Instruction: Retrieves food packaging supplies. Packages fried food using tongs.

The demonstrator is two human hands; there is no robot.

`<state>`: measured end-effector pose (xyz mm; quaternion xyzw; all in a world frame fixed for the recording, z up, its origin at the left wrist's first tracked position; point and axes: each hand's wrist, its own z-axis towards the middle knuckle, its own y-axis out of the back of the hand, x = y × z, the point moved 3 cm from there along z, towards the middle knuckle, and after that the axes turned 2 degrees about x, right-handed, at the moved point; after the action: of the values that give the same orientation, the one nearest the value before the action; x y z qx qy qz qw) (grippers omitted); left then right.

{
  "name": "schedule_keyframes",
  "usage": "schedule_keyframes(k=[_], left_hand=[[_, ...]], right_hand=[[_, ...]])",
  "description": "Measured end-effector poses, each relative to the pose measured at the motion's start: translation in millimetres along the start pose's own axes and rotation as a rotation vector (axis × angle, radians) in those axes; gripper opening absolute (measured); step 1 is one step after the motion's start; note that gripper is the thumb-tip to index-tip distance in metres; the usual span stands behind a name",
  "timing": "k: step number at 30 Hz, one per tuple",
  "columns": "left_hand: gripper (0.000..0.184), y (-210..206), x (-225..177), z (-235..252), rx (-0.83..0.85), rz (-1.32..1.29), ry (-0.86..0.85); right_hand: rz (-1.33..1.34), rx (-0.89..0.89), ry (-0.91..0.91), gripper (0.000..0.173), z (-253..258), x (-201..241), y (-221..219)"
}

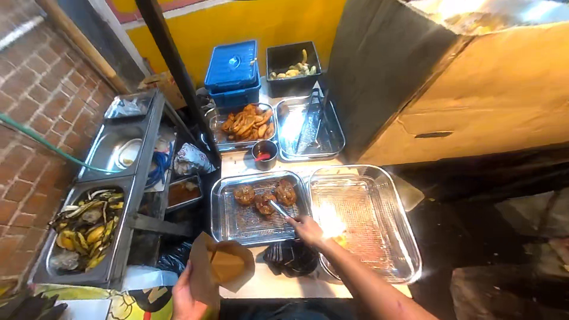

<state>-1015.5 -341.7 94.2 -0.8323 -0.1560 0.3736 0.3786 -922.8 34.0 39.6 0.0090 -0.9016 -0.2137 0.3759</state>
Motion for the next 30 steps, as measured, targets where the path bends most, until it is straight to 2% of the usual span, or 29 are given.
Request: schedule_keyframes(k=[4, 7, 13, 17, 22, 26, 30], left_hand=[[0.045, 9, -8, 33, -0.052, -0.043, -0.027], [0.044, 16, -17, 51, -0.080, -0.106, -0.041], [0.043, 44, -46, 77, -0.047, -0.161, 0.064], [0.041, 65, -61, 88, -0.011, -0.202, 0.200], [0.033, 78, -73, 101, 0.027, -0.137, 0.313], [0.036, 84, -82, 113, 0.005, -0.088, 0.352], [0.038, 75, -99, 120, 0.035, -0.072, 0.425]], right_hand=[[-0.017, -0.006, 0.131, 0.052, 2, -7, 6], [-0.049, -0.017, 0.081, 0.054, 7, -3, 7], [-0.167, -0.051, 0.188, 0.052, -6, 12, 6], [-0.253, -0.072, 0.086, 0.056, -8, 26, -8], [-0.036, -0.179, 0.057, 0.041, -15, 22, -17], [0.104, -0.188, -0.061, 0.040, -14, 11, -28], [0.086, -0.217, -0.074, 0.041, -19, 6, -27]])
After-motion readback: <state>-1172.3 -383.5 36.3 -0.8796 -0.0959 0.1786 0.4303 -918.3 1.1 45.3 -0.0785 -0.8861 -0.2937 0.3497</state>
